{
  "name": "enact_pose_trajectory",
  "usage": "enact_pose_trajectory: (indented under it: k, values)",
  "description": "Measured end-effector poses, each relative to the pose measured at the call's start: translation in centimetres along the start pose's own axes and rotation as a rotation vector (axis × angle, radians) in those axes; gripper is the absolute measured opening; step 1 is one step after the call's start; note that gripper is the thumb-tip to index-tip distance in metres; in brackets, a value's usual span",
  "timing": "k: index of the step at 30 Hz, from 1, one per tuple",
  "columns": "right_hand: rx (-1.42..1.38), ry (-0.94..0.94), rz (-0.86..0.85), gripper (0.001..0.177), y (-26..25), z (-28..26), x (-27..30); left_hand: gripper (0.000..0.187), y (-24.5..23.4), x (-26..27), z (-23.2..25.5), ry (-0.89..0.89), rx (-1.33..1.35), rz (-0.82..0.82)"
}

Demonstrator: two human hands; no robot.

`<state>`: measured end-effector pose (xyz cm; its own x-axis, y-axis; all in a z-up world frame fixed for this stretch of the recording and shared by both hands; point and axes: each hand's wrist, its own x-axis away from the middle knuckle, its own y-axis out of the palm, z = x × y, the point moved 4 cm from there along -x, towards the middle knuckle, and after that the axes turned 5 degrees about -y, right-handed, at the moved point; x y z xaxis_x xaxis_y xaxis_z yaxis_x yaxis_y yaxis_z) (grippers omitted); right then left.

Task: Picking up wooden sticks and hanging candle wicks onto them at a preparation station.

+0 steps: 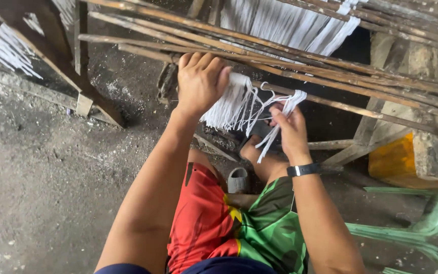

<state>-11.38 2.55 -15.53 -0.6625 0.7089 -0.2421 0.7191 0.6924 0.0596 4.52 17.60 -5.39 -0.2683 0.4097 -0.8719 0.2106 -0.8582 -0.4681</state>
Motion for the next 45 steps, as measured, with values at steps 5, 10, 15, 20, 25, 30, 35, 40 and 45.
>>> enact_pose_trajectory:
  k: [5,10,15,20,25,30,35,40,45]
  values:
    - [-0.03,-0.091,0.061,0.024,0.2,2.1,0.0,0.021,2.8,1.2,-1.6,0.064,-0.009,-0.017]
    - [-0.158,-0.049,0.046,0.017,-0.7,0.9,1.4,0.012,1.4,0.2,0.3,0.016,0.253,-0.037]
    - [-0.3,-0.186,-0.057,0.012,-0.5,-0.7,0.8,0.018,0.0,1.5,7.2,-0.103,0.588,-0.035]
    - [0.815,-0.463,-0.012,0.028,-0.3,-2.5,1.5,0.043,2.9,3.8,11.4,-0.291,0.708,-0.484]
    - [1.245,-0.731,-0.043,0.019,-1.9,-2.6,1.5,0.048,4.5,3.8,11.6,-0.26,0.65,-0.665]
    - [1.337,-0.809,-0.06,0.013,-1.6,-3.7,1.2,0.044,4.9,3.9,11.4,-0.322,0.604,-0.777]
    - [1.359,-0.754,-0.094,0.011,-1.1,-4.9,1.9,0.045,4.5,5.2,11.1,-0.378,0.616,-0.824]
    - [1.227,-0.562,-0.095,0.015,-1.5,-4.6,2.5,0.046,3.7,5.1,11.4,-0.39,0.692,-0.81]
    - [0.691,-0.166,-0.133,0.027,-2.1,-3.5,2.4,0.043,3.5,6.0,11.6,-0.422,0.778,-0.752]
